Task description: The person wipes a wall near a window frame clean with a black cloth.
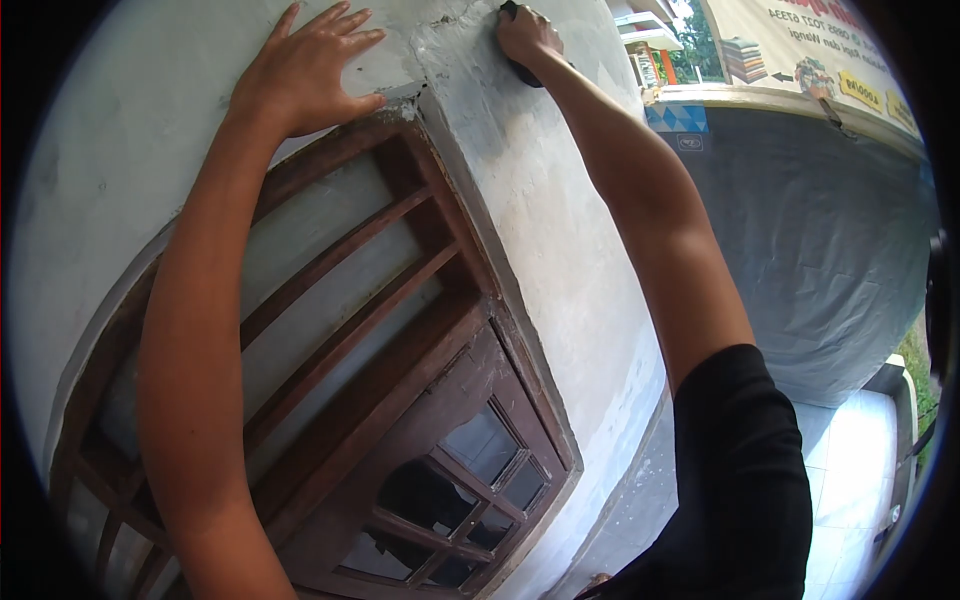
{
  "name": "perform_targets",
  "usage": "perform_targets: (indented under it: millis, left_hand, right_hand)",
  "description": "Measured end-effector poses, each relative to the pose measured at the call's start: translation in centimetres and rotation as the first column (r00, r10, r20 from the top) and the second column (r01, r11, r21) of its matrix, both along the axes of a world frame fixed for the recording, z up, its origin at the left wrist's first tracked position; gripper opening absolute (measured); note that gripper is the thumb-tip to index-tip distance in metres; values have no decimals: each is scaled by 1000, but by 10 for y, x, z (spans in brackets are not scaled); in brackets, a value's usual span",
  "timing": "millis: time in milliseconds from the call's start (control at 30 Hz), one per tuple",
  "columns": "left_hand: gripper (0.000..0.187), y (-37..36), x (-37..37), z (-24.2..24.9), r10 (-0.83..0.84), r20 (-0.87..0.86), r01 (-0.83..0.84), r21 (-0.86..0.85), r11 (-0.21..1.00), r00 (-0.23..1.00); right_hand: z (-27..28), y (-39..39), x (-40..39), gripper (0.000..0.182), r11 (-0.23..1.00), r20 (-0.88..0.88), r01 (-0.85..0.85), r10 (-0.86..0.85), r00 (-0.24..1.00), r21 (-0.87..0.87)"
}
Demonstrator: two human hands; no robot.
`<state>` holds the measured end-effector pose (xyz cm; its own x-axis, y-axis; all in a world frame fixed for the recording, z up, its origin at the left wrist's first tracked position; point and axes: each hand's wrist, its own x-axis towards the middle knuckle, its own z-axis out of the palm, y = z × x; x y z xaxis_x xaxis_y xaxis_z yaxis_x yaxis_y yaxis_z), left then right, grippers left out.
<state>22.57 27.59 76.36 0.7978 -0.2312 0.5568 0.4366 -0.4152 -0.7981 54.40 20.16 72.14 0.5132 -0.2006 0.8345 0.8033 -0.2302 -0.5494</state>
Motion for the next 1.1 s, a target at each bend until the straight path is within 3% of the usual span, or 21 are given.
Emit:
perform_targets:
  millis: [100, 133, 200, 233, 267, 367, 467, 533, 600, 667, 733, 867, 933, 967, 1033, 1100]
  left_hand:
    - [80, 2, 5, -4, -17, 116, 7, 84, 996, 993]
    - [81, 3, 5, -3, -24, 115, 17, 63, 998, 993]
    - [83, 8, 7, -1, -37, 117, 32, 40, 999, 992]
    - [84, 11, 8, -1, -72, 119, 68, 33, 997, 990]
    - [85, 12, 8, 0, -105, 121, 102, 28, 994, 987]
    - [86, 10, 6, -1, -92, 122, 89, 31, 996, 988]
    - [84, 11, 6, 0, -100, 118, 97, 30, 995, 988]
    - [84, 8, 6, -3, -86, 118, 84, 24, 996, 989]
    - [84, 13, 5, 1, -71, 120, 69, 22, 997, 990]
    - [89, 24, 9, 9, -137, 48, 137, -3, 991, 989]
    - [90, 5, -3, 0, -110, 50, 110, -1, 994, 993]
    - [93, 30, 11, 10, -151, 58, 149, 25, 988, 987]
    - [95, 22, 8, 7, -148, 61, 148, 1, 989, 987]
    - [96, 17, 5, 5, -137, 60, 139, -26, 990, 989]
    - [96, 4, -3, 2, -101, 57, 103, -35, 994, 993]
    - [97, 1, -2, 0, -64, 38, 66, -39, 997, 997]
  right_hand:
    - [-7, -2, -26, 47, 996, 267, 81, -66, 962, -46]
    - [-16, -6, -55, 45, 993, 246, -29, 56, 968, -114]
    - [-28, -1, -96, 39, 989, 414, -109, 142, 899, -103]
    - [-27, 19, -91, 38, 980, 567, -181, 195, 800, -82]
    - [-39, 2, -130, 37, 988, 557, -115, 151, 817, -99]
    - [-34, 10, -132, 37, 993, 572, -109, 121, 811, -55]
    - [-16, 9, -118, 36, 997, 424, -58, 74, 903, -51]
    - [4, -5, -93, 47, 987, 158, -101, 120, 980, -121]
    - [14, -5, -52, 48, 998, 68, -28, 32, 997, -50]
    - [19, 1, 11, 50, 998, 113, 50, -46, 993, -37]
    - [21, 2, 45, 51, 999, -43, 39, -38, 998, 11]
    - [13, -4, 22, 49, 999, 26, 34, -33, 999, -32]
    - [0, -8, -11, 46, 998, 207, -31, 41, 978, -51]
    - [-2, 0, -9, 40, 995, 341, 96, -77, 937, -40]
    - [-21, -2, -70, 42, 991, 448, -66, 110, 887, -113]
    - [-32, -5, -109, 39, 985, 557, -73, 151, 816, -159]
